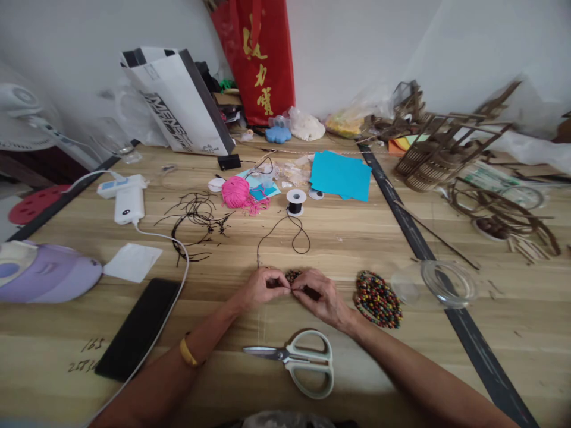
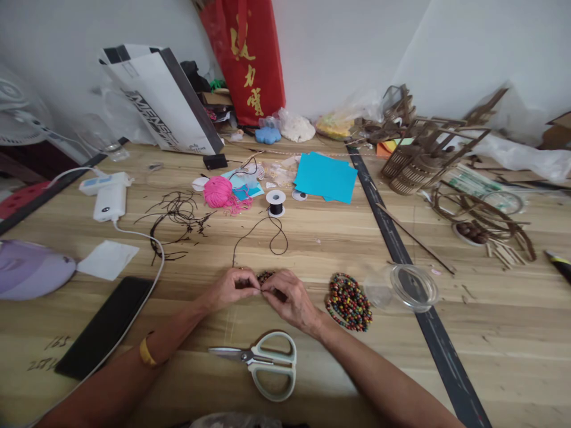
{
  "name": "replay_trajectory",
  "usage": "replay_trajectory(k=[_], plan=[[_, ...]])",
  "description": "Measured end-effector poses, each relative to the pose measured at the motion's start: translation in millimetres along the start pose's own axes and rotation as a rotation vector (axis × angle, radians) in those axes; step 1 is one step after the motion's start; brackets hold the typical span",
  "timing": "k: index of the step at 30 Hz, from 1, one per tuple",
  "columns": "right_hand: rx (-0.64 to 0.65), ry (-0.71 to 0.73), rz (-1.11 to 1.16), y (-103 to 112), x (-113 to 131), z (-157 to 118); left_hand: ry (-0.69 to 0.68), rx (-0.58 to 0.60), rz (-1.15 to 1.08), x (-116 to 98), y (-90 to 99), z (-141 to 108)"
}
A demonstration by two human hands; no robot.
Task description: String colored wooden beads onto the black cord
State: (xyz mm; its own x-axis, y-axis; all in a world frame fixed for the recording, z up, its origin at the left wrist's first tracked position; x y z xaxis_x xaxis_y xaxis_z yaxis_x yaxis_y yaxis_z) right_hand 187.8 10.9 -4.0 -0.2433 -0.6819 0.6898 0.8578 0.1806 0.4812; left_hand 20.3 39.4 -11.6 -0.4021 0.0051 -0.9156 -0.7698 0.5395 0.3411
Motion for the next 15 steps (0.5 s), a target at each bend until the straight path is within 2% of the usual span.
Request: replay_trajectory(k=[15], plan=[[0.004, 0.004, 0.045, -0.7, -1.7, -2.2, 0.020, 0.033, -0.049, -1.7, -0.7, 0.6]])
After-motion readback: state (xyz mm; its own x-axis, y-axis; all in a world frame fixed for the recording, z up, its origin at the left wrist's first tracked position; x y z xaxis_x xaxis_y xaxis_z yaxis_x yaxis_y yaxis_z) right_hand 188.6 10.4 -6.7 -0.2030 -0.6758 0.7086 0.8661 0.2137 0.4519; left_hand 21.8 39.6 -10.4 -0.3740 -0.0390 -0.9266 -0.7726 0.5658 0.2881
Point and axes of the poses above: each hand's wrist, its own z-axis towards the middle knuckle, its own y-axis out of the back of the hand, x = y × z, the point moved 3 cm from there along z, towards the middle knuckle, and after that the axes turned 6 degrees about y, right-handed, at the moved point
